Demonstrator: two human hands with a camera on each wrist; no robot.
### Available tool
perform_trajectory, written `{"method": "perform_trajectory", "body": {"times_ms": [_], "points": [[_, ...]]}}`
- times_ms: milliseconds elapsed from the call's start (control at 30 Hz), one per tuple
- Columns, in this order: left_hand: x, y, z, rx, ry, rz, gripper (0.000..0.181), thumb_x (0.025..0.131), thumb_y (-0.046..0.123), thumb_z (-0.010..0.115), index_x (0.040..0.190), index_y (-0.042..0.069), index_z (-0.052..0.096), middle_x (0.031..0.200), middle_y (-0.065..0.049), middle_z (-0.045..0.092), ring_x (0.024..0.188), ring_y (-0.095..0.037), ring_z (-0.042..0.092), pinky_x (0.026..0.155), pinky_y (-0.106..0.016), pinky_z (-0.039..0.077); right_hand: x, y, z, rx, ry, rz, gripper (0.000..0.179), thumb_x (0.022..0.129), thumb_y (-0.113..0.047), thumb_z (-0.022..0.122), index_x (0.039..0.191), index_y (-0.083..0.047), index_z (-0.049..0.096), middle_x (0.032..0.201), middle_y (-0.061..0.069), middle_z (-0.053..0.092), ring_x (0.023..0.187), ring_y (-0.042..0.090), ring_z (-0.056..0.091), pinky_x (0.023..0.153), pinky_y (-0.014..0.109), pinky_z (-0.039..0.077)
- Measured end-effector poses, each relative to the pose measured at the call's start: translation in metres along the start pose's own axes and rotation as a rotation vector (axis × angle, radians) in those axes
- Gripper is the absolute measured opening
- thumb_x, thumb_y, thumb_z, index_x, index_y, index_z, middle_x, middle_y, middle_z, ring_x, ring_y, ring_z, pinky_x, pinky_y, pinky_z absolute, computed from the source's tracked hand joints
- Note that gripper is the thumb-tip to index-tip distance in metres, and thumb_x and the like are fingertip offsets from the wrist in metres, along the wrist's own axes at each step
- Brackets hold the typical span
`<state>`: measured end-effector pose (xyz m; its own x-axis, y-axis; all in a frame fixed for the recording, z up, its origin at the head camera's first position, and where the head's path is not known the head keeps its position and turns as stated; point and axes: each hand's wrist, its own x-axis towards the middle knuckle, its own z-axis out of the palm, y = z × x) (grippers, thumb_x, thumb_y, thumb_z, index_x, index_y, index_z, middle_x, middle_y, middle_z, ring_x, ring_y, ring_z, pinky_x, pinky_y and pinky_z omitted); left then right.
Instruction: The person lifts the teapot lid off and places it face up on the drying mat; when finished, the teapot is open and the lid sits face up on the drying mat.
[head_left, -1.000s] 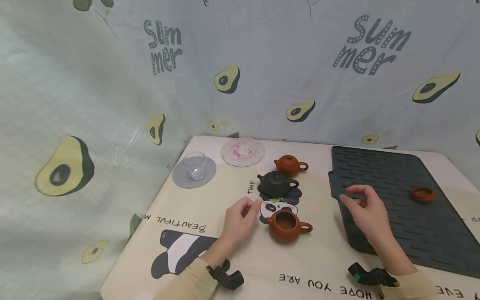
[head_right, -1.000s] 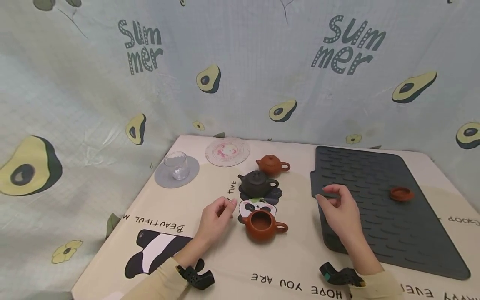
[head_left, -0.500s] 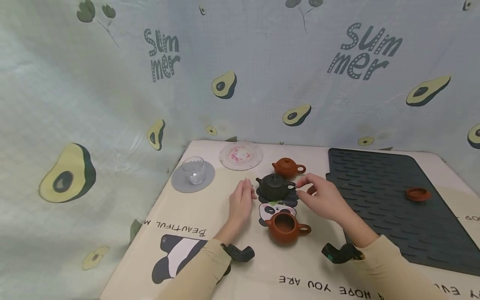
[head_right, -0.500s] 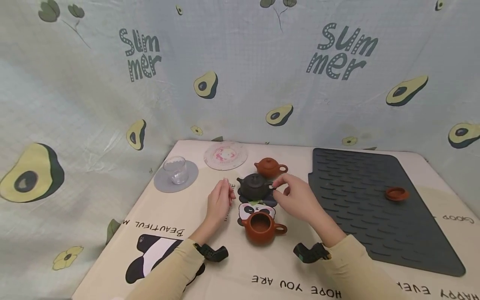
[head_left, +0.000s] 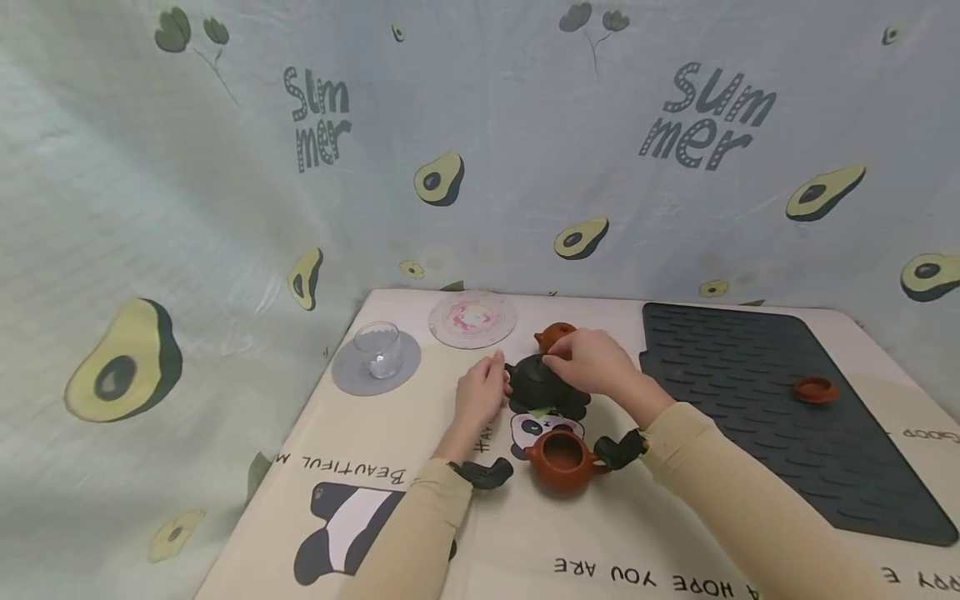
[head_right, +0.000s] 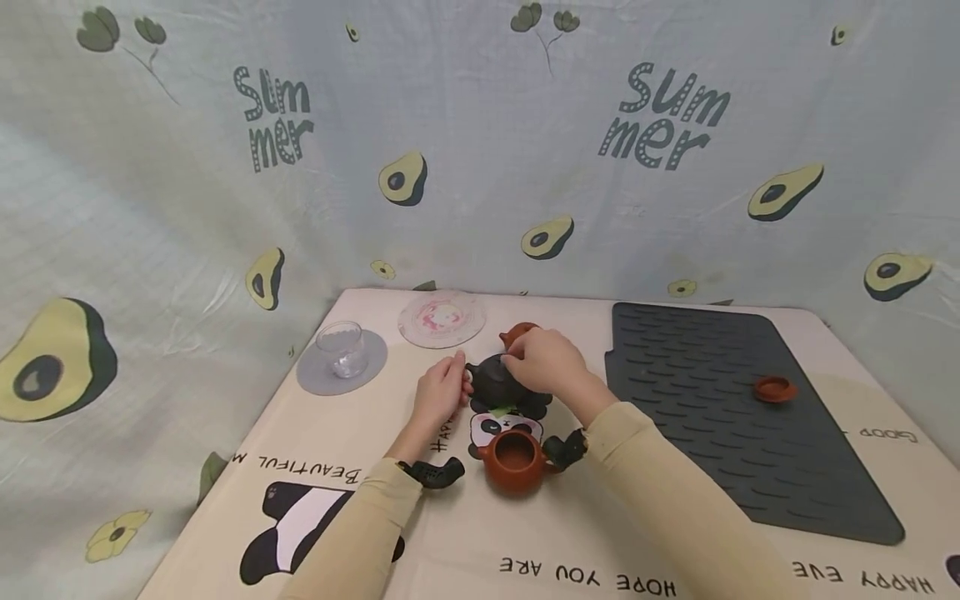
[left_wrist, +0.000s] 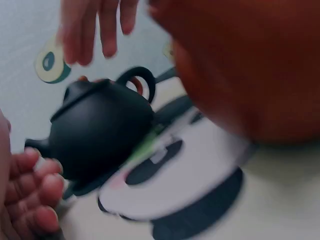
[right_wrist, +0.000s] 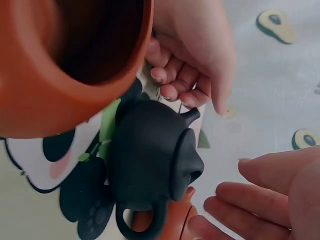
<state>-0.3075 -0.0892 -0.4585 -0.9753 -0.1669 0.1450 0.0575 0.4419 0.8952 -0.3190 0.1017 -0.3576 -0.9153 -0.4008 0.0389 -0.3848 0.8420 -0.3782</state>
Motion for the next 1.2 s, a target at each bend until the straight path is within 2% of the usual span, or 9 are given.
{"method": "perform_trajectory", "body": {"times_ms": [133,267,367,567,833,967,1200], "points": [[0.005,0.001,0.000,0.001,-0.054,-0.054,0.048,0.111,0.041,0.037,0.087,0.008,0.063,0.067,-0.002,0.064,0.051,-0.012,0.059,0.049,-0.027,0.044,0.008,-0.006,0.001,-0.061,-0.030,0.038,0.025,0.100,-0.032,0.067,0.093,-0.012,0.080,0.062,-0.001,0.059,0.062,0.019,0.054,0.057,0.032,0.042],[0.008,-0.002,0.000,0.011,-0.097,-0.064,0.046,0.111,0.041,0.038,0.088,0.008,0.061,0.068,-0.002,0.061,0.051,-0.013,0.057,0.045,-0.026,0.045,0.010,-0.010,0.003,-0.121,-0.025,0.054,0.034,0.101,-0.035,0.065,0.078,-0.013,0.077,0.053,-0.004,0.048,0.056,0.016,0.048,0.054,0.030,0.036],[0.008,-0.004,-0.002,-0.001,-0.111,-0.059,0.045,0.111,0.042,0.039,0.088,0.009,0.060,0.070,-0.002,0.061,0.052,-0.013,0.056,0.045,-0.026,0.047,0.010,-0.012,0.008,-0.152,-0.028,0.067,0.038,0.101,-0.038,0.064,0.075,-0.014,0.076,0.053,-0.003,0.048,0.057,0.018,0.050,0.055,0.032,0.036],[0.005,-0.004,-0.003,-0.042,-0.127,-0.047,0.044,0.111,0.040,0.042,0.086,0.008,0.060,0.069,-0.003,0.060,0.051,-0.013,0.054,0.045,-0.026,0.047,0.010,-0.014,0.015,-0.203,-0.047,0.097,0.033,0.099,-0.043,0.067,0.094,-0.014,0.081,0.067,-0.001,0.062,0.069,0.023,0.055,0.062,0.036,0.041],[0.002,-0.007,-0.003,-0.037,-0.099,0.028,0.042,0.111,0.036,0.043,0.083,0.009,0.059,0.065,-0.001,0.059,0.046,-0.012,0.051,0.045,-0.026,0.045,0.010,-0.017,0.022,-0.251,-0.032,0.096,0.036,0.096,-0.047,0.070,0.084,-0.015,0.080,0.061,-0.001,0.060,0.067,0.023,0.056,0.060,0.035,0.042],[0.002,-0.009,-0.003,-0.020,-0.081,0.035,0.041,0.111,0.034,0.044,0.082,0.010,0.059,0.064,-0.001,0.059,0.045,-0.013,0.051,0.045,-0.026,0.044,0.011,-0.017,0.023,-0.247,-0.036,0.087,0.034,0.095,-0.045,0.072,0.085,-0.015,0.081,0.060,-0.003,0.061,0.067,0.022,0.057,0.062,0.034,0.043],[0.002,-0.012,-0.001,-0.007,-0.073,0.051,0.041,0.110,0.036,0.044,0.082,0.011,0.060,0.065,0.000,0.060,0.046,-0.013,0.052,0.045,-0.026,0.044,0.016,-0.021,0.011,-0.257,-0.140,0.104,0.042,0.095,-0.047,0.071,0.069,-0.015,0.073,0.057,-0.001,0.049,0.065,0.021,0.053,0.060,0.033,0.039]]}}
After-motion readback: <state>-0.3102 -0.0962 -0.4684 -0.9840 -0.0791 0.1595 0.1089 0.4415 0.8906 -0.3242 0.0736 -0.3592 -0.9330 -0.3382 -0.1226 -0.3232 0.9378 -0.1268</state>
